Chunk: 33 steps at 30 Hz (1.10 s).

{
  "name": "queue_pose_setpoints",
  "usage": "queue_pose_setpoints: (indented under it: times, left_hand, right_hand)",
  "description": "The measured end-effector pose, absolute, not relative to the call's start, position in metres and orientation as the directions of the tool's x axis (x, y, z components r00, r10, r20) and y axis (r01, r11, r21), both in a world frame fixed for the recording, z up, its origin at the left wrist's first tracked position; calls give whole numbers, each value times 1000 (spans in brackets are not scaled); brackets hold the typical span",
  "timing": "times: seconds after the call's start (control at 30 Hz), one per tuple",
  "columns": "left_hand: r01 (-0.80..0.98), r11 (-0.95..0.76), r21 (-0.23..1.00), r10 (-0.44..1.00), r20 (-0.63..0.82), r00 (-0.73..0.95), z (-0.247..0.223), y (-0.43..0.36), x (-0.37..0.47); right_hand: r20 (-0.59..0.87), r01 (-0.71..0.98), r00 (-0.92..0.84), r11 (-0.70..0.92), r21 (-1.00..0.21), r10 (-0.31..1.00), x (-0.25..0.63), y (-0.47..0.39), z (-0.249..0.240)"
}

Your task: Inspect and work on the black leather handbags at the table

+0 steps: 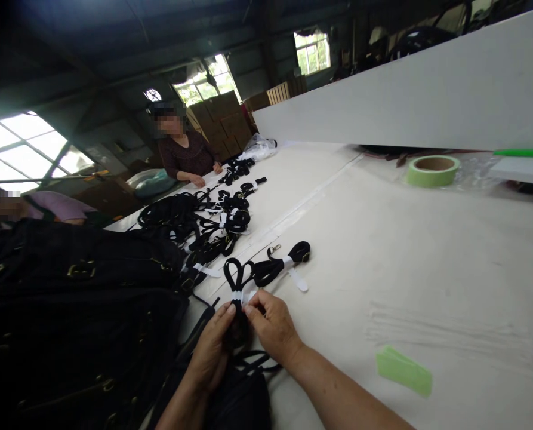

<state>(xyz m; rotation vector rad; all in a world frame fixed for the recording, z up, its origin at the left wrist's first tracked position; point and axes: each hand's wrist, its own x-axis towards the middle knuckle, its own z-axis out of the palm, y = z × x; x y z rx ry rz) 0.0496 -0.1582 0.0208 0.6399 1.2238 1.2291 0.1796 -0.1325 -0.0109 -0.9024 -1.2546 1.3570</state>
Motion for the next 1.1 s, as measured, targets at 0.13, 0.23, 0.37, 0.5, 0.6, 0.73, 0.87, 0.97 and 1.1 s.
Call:
queue_pose_setpoints:
  times: [0.13, 0.23, 0.37, 0.5, 0.6, 0.73, 0.87, 0.97, 1.1]
  left_hand:
    - [-506, 306, 807, 875, -448, -185, 25, -156, 38]
    - [-591, 299, 749, 844, -496, -202, 30, -157, 32]
    - [-601, 280, 748, 866, -467, -177, 31, -161, 29]
    - [-466, 310, 829, 917, -391, -86, 25, -163, 35]
    - [-260, 346, 901, 936, -351, 31, 21, -162, 43]
    - [25, 267, 963, 961, -268, 66, 14, -159, 53]
    - [223, 100, 970, 995, -92, -45, 9, -161, 52]
    - [337, -38, 941, 999, 46, -17, 11, -162, 47]
    - [386, -169, 907, 985, 170, 33, 15, -158, 49]
  right_hand:
    - [89, -137, -132, 71, -988, 987, 179, -132, -12]
    - [-21, -154, -23, -24, -988, 1000, 180, -129, -12]
    - [-105, -221, 22, -98, -970, 994, 180, -126, -12]
    - [-82, -346, -11, -81, -935, 997, 181, -126, -8]
    - [-98, -533, -46, -107, -839, 994, 183, -123, -5]
    - [-51, -589, -34, -62, -806, 998, 184, -120, -7]
    - [38, -522, -48, 8, -853, 998, 179, -127, -8]
    - [61, -484, -72, 19, -875, 996, 175, -131, -8]
    - [124, -306, -48, 104, -946, 991, 183, -133, -12]
